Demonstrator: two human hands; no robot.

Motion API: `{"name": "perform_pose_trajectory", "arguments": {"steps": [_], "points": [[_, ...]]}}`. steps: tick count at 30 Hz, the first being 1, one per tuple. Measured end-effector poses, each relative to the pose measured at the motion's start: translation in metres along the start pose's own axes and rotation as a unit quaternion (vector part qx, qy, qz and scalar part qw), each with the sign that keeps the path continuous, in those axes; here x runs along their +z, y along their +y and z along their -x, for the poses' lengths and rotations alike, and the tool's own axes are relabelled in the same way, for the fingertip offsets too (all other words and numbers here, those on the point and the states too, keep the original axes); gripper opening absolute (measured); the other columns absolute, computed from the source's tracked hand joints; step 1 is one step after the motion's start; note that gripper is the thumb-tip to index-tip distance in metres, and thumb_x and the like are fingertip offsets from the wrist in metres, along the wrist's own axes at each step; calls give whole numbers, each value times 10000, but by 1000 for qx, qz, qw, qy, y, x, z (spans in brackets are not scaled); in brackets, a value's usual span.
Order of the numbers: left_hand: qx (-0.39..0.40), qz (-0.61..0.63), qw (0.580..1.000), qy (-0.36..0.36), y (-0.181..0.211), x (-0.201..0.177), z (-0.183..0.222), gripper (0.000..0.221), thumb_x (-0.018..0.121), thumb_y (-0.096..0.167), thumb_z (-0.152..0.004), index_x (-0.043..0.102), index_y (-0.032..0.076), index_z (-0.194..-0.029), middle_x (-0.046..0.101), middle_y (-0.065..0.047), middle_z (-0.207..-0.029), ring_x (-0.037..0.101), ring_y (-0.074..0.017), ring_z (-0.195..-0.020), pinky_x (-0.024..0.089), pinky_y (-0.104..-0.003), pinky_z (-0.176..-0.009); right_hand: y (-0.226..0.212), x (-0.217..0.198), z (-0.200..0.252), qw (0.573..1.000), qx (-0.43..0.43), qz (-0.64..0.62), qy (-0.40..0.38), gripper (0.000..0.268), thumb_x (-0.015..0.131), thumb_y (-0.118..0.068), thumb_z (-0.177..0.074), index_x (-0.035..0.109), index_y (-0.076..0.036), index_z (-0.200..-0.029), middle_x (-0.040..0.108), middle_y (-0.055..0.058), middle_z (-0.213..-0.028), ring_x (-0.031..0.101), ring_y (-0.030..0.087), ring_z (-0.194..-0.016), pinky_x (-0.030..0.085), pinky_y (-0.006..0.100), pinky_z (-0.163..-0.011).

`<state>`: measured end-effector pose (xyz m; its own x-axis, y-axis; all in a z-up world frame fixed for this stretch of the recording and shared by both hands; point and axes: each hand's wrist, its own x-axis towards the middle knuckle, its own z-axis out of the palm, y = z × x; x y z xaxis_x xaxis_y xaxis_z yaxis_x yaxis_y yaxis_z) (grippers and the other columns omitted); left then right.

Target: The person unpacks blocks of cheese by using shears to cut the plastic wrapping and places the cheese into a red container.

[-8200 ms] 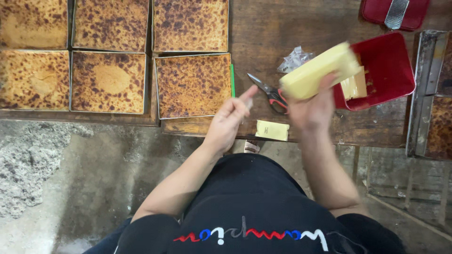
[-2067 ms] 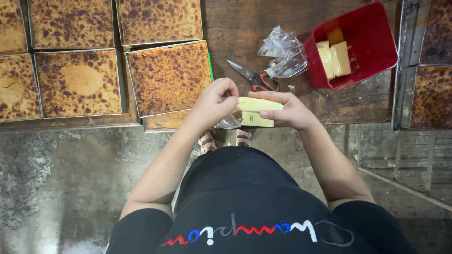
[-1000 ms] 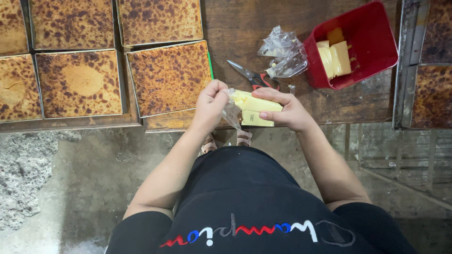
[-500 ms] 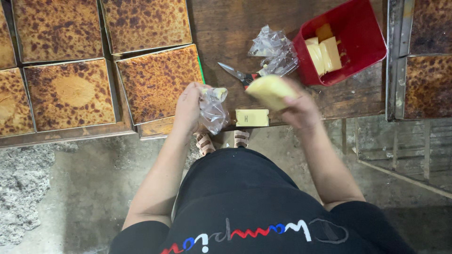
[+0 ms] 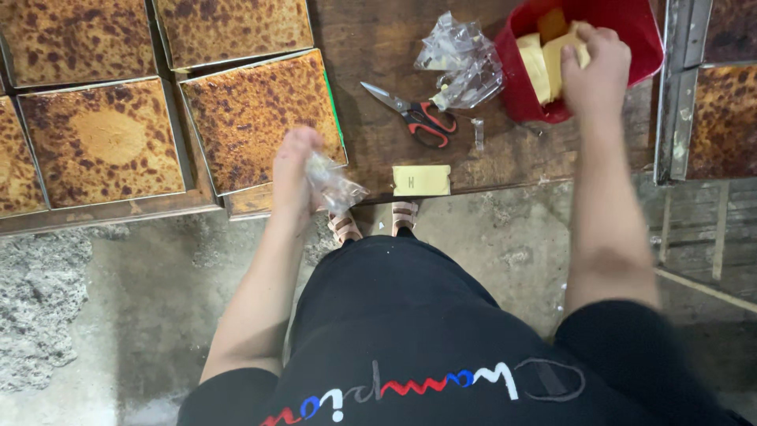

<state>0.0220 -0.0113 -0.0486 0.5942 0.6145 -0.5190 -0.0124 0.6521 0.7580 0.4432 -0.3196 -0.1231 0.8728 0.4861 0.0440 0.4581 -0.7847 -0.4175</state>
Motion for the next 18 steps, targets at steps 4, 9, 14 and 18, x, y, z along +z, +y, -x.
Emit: {"name": "perform_pose_trajectory", "arguments": {"steps": [4, 9, 14, 18], "points": [[36, 34, 999, -1, -10, -16, -7, 192, 767, 173, -988, 608, 101, -905, 606, -26, -785, 602, -145, -653, 514, -299, -584, -94, 10, 88, 977, -137, -164, -25, 124, 727, -133, -1001, 676, -60, -1087, 670, 82, -1070, 657, 206, -982, 551, 374, -864], [69, -29, 997, -36, -19, -7, -5, 121, 748, 68, -942, 641, 86, -889, 694, -54, -893, 683, -152, -856, 571, -293, -780, -171, 51, 123, 953, -271, -86, -106, 209, 755, -132, -896, 719, -89, -1097, 708, 92, -1034, 651, 323, -1010, 537, 438, -895], [148, -459, 868, -122, -31, 40, -6, 187, 765, 94, -839, 629, 70, -966, 701, -85, -945, 714, -217, -884, 594, -392, -786, -165, 102, 116, 978, -186, 35, -90, 365, 804, -169, -760, 693, -57, -1089, 693, 126, -977, 645, 345, -933, 504, 503, -802], [271, -609, 695, -267, -42, 68, -10, 314, 753, 65, -746, 685, 115, -1049, 656, -120, -1062, 697, -342, -967, 576, -433, -791, -158, 121, 108, 976, -183, 64, -101, 273, 812, -170, -760, 681, -66, -976, 695, 127, -986, 661, 347, -956, 526, 497, -829]]}}
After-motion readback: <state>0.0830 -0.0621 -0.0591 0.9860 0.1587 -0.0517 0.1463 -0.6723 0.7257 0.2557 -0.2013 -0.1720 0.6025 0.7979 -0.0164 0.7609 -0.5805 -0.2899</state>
